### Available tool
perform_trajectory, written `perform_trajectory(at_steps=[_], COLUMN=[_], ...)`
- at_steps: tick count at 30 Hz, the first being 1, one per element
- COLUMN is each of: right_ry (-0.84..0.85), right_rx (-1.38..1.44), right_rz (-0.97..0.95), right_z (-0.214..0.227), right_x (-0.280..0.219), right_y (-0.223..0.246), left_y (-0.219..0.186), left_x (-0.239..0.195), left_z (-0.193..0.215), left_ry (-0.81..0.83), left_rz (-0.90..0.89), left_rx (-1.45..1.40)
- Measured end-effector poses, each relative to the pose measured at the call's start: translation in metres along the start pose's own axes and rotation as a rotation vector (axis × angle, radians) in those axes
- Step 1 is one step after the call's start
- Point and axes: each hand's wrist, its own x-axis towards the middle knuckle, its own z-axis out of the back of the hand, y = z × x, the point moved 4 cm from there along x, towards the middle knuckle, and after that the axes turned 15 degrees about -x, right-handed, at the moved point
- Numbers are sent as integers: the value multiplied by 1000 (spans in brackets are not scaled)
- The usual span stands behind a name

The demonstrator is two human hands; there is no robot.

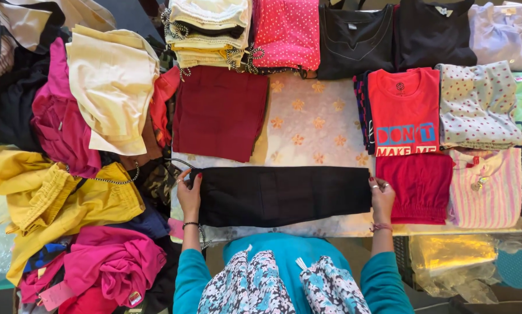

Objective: The person folds a black t-shirt and places it on a stack. They then fold a pair of black shorts, securing them with a chain accessory before stacking them. Next, they fold a pair of yellow shorts and place them on the table. Finally, the person unfolds a pink t-shirt and lays it flat on the table.

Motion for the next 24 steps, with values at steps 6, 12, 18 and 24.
perform_trajectory(at_steps=[6,12,18,24], right_ry=[24,-85,-248,-205], right_rx=[-201,21,-394,-674], right_rz=[-16,182,68,210], right_z=[-2,5,2,9], right_x=[-11,2,5,-27], right_y=[32,37,32,53], left_y=[-65,-27,14,-1], left_x=[-16,9,27,-31], left_z=[-3,-10,-28,7], left_ry=[201,191,113,141], left_rz=[-731,-167,-326,-31], left_rx=[105,-203,-49,28])
